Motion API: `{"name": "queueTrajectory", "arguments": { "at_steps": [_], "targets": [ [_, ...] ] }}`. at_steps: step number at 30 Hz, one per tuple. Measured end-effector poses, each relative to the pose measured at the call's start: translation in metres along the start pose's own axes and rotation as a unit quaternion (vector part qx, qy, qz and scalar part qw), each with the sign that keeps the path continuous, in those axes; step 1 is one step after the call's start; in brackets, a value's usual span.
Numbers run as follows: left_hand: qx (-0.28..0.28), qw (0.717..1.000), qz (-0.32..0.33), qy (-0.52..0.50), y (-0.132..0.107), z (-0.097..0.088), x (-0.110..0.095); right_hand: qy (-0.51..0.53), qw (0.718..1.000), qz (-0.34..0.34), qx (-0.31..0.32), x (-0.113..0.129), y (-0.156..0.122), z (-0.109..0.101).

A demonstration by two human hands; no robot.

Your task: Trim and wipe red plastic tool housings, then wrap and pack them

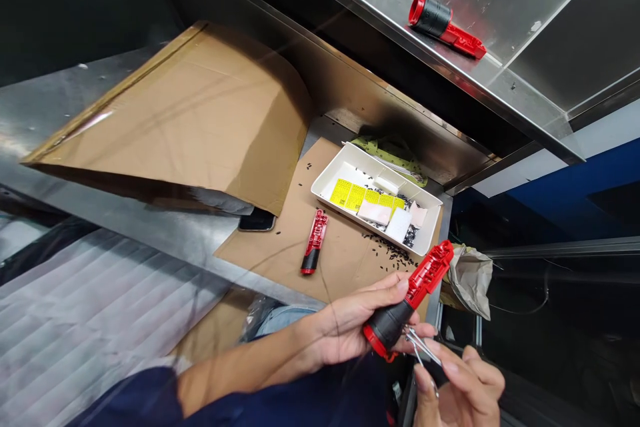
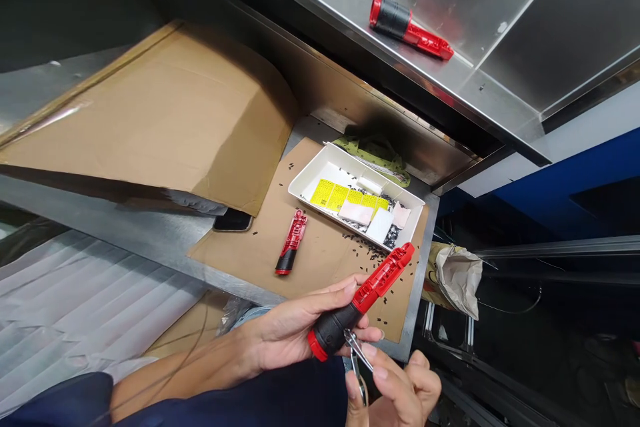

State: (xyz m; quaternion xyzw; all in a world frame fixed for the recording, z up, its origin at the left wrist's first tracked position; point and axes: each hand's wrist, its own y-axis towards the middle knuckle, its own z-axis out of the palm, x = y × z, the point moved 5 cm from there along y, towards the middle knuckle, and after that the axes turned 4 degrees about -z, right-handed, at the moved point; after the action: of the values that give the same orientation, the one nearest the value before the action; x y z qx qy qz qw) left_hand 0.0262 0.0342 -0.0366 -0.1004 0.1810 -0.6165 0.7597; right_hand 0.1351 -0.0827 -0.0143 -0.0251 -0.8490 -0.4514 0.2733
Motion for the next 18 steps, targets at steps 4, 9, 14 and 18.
{"name": "queueTrajectory", "arguments": {
  "at_steps": [4,9,14,18],
  "targets": [
    [-0.021,1.000,-0.001,0.010,-0.001,0.000,0.000,0.005,1.000,-0.023,-0.010,0.012,0.012,0.013],
    [-0.024,1.000,-0.001,0.008,0.000,0.000,0.000,-0.012,1.000,-0.026,-0.004,0.015,0.012,0.013],
    [-0.001,1.000,-0.004,-0.002,0.004,-0.004,0.002,-0.015,0.999,-0.009,-0.027,0.017,0.014,0.018],
    [0.005,1.000,-0.008,-0.006,0.003,-0.001,0.002,-0.010,1.000,0.008,-0.021,0.009,0.004,0.008]
  ]
}}
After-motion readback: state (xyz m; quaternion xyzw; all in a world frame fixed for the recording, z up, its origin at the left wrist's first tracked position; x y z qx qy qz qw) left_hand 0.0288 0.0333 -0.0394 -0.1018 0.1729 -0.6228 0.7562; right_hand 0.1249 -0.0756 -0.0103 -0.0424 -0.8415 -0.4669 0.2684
